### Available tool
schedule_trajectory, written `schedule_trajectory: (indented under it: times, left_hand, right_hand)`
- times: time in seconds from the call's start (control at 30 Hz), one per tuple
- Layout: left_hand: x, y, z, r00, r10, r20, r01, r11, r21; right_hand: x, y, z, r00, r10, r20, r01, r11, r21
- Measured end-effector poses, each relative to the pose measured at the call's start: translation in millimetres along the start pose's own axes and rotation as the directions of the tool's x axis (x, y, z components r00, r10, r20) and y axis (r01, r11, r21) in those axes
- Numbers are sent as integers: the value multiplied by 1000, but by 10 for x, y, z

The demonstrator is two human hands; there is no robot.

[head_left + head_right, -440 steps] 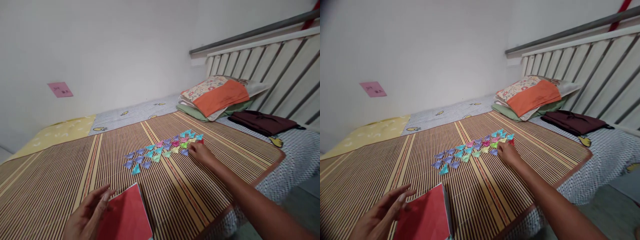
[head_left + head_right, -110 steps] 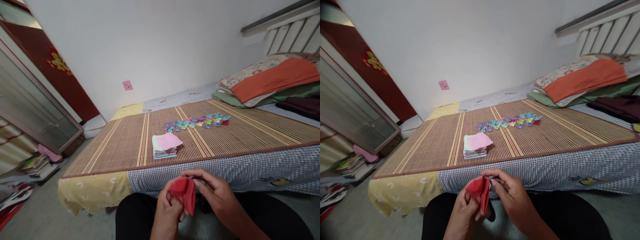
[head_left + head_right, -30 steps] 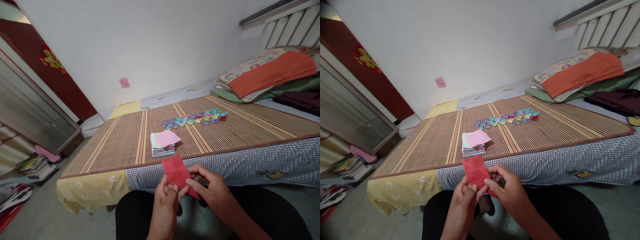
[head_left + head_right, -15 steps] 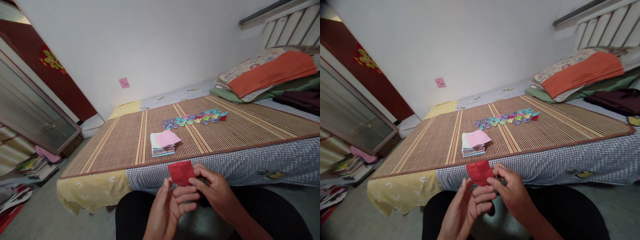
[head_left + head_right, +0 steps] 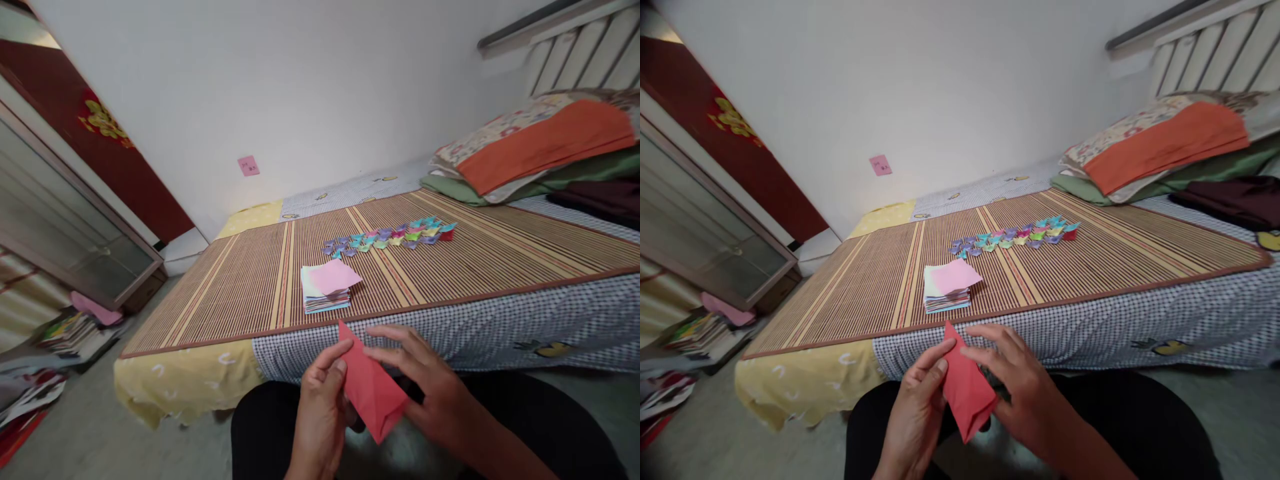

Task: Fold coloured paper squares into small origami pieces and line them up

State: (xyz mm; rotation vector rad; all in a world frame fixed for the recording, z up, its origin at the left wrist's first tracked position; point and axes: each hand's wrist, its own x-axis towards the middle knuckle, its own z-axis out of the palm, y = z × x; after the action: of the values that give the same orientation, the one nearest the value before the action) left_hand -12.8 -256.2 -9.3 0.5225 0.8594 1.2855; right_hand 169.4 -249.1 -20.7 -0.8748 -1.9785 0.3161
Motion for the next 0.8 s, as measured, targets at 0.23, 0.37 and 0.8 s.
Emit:
schedule_trajectory:
  times: [0.23, 0.37, 0.8]
  left_hand:
    - [2, -7, -20, 989, 147, 17, -147, 988, 36]
    - [-30, -11, 0, 981, 192, 19, -193, 980, 40]
    - [-10, -39, 5, 992, 21, 122, -52, 964, 261]
  right_hand:
    - [5, -93, 157, 987, -132, -93, 128, 991, -46]
    - [38, -132, 198, 982, 47, -183, -46, 999, 5]
    - [129, -150, 121, 907, 420, -25, -402, 883, 242]
